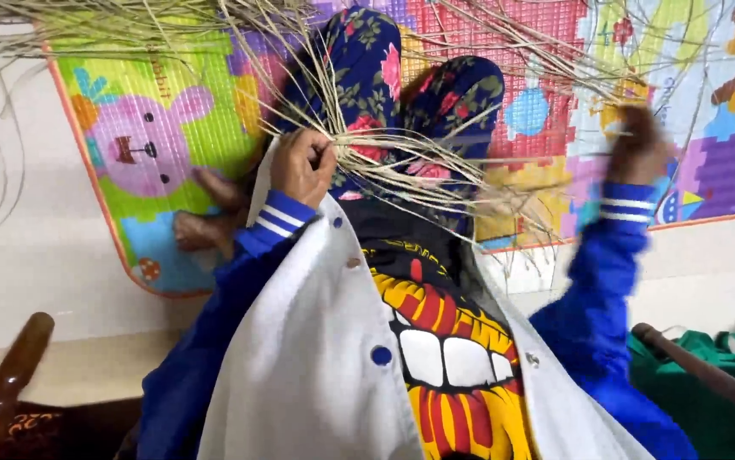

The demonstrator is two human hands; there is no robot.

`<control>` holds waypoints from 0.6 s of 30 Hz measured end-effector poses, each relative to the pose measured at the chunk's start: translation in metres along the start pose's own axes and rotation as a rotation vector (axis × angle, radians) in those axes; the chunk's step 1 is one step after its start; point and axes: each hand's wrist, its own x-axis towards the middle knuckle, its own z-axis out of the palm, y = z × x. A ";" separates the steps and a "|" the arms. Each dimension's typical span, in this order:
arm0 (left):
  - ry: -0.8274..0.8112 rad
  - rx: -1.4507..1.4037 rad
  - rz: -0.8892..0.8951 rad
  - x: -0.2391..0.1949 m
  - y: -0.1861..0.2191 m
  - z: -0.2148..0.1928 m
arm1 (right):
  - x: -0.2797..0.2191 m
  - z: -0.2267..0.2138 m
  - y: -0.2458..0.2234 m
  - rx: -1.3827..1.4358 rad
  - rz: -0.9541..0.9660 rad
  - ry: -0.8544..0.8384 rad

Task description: The person is weaving long, thin dried plant strands together to create a bundle or a woven product.

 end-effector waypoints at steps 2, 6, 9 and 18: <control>0.002 -0.030 -0.002 -0.001 -0.001 0.002 | 0.001 -0.059 -0.017 -0.570 0.130 -0.044; 0.052 -0.054 0.003 0.000 0.000 0.006 | 0.024 -0.088 -0.122 -1.051 0.151 -0.189; 0.118 0.005 0.004 0.010 0.014 0.001 | 0.025 -0.039 -0.242 -0.298 -0.163 -0.083; 0.154 0.000 0.135 0.017 -0.013 0.025 | 0.005 0.168 -0.355 0.143 -0.354 -0.086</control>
